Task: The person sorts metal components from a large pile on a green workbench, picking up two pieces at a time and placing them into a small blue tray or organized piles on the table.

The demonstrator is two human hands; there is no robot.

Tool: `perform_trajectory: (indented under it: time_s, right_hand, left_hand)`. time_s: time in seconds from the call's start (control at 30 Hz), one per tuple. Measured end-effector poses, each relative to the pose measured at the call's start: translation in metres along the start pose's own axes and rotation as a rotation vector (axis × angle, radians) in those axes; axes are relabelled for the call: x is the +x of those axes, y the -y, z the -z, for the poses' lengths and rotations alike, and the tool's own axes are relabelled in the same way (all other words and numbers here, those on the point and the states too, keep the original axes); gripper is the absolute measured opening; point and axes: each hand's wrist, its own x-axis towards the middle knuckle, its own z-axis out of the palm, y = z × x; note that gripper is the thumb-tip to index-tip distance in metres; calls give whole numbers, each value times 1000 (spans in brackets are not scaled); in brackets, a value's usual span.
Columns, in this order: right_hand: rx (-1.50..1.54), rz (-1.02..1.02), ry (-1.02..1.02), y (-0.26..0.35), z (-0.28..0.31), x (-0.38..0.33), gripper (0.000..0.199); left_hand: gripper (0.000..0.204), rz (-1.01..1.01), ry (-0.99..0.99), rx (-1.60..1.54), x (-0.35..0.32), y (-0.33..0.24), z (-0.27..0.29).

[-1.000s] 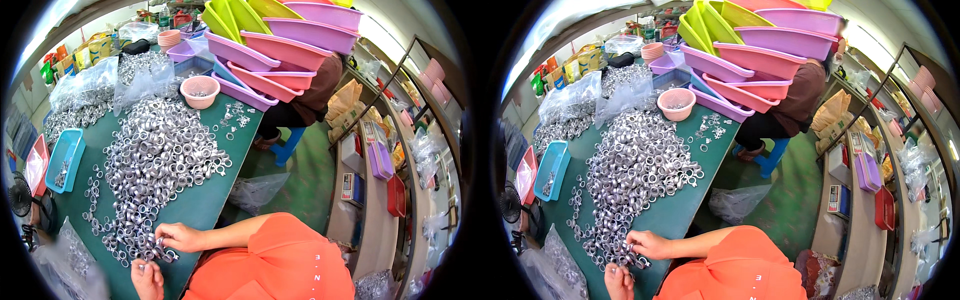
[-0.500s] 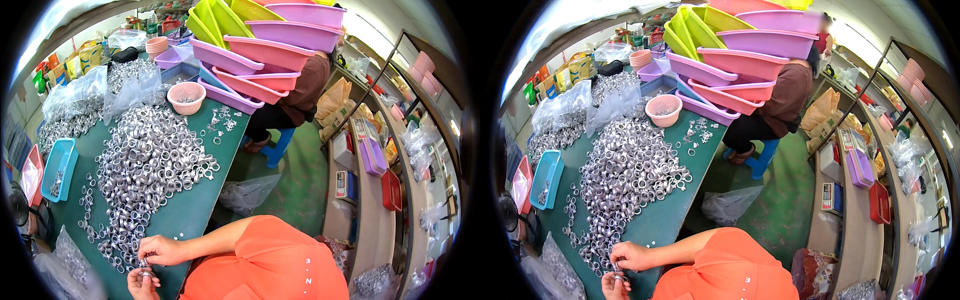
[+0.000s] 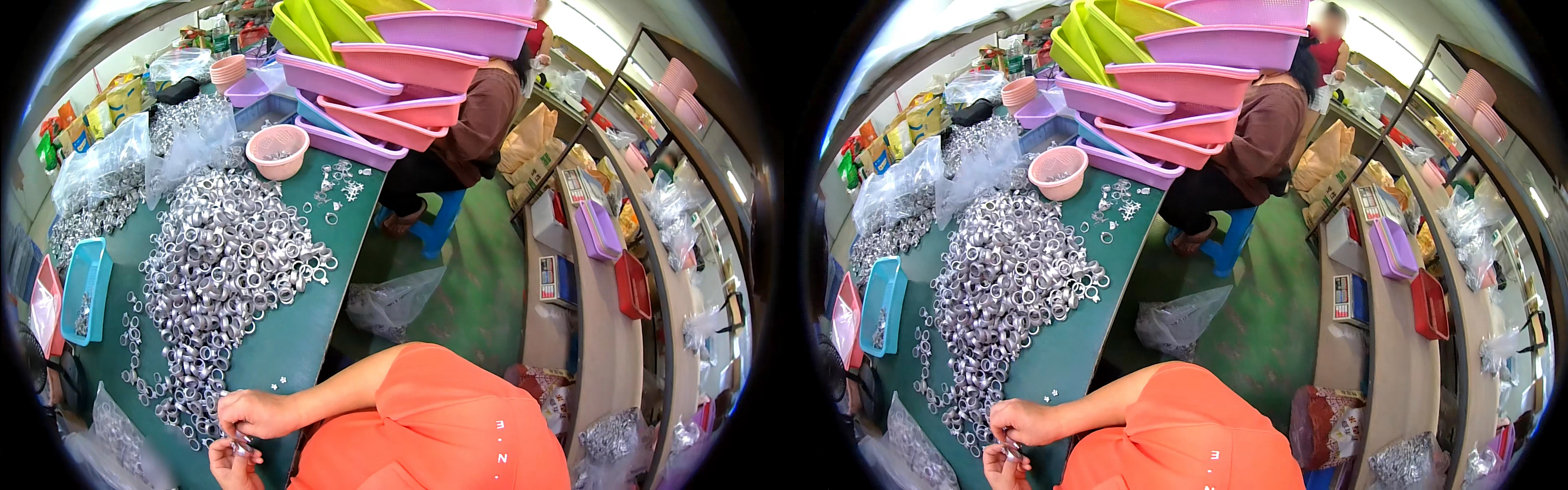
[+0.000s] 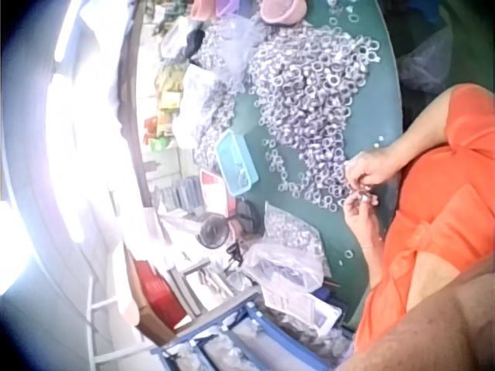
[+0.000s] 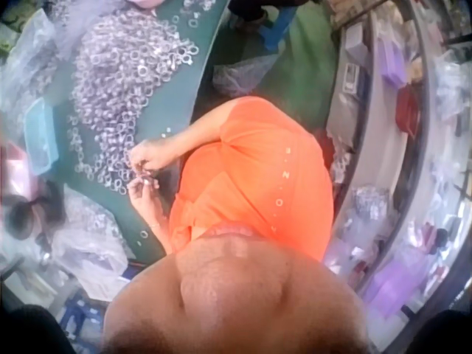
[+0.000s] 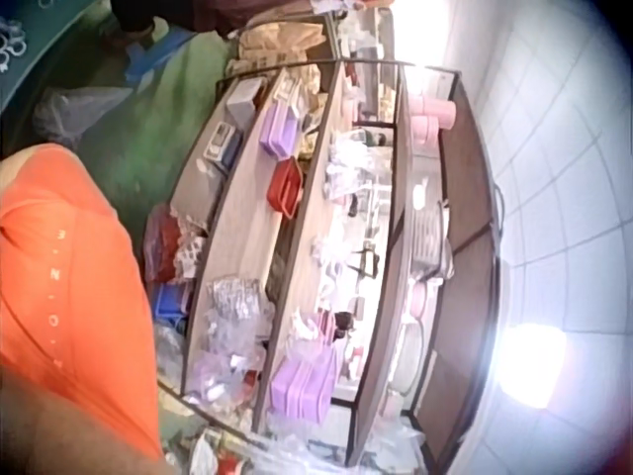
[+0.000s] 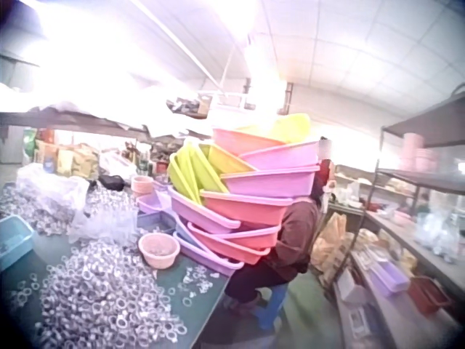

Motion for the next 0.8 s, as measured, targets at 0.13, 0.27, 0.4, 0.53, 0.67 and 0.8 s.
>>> perform_trajectory:
  time_s: [0.13,0.27,0.4,0.53,0.67,0.8]
  right_hand:
    - [-36,-2,-20,4,-3,0,14]
    - [-58,48,-2,2,0,-1,13]
    - [-47,13,4,8,5,0,12]
    - [-12,-9,-6,5,8,-1,11]
    - [-38,50,-21,-3,9,-2,11]
    - [-50,62,-39,-5,8,-3,11]
  left_hand:
    - [18,59,-40,-21,1,0,-3]
    - [17,46,-18,-17,3,1,-5]
    - [17,83,-29,20,6,1,-5]
    - [16,82,-23,67,8,4,-5]
    - [16,75,15,3,12,6,-4]
    - [20,83,42,-58,9,-3,-16]
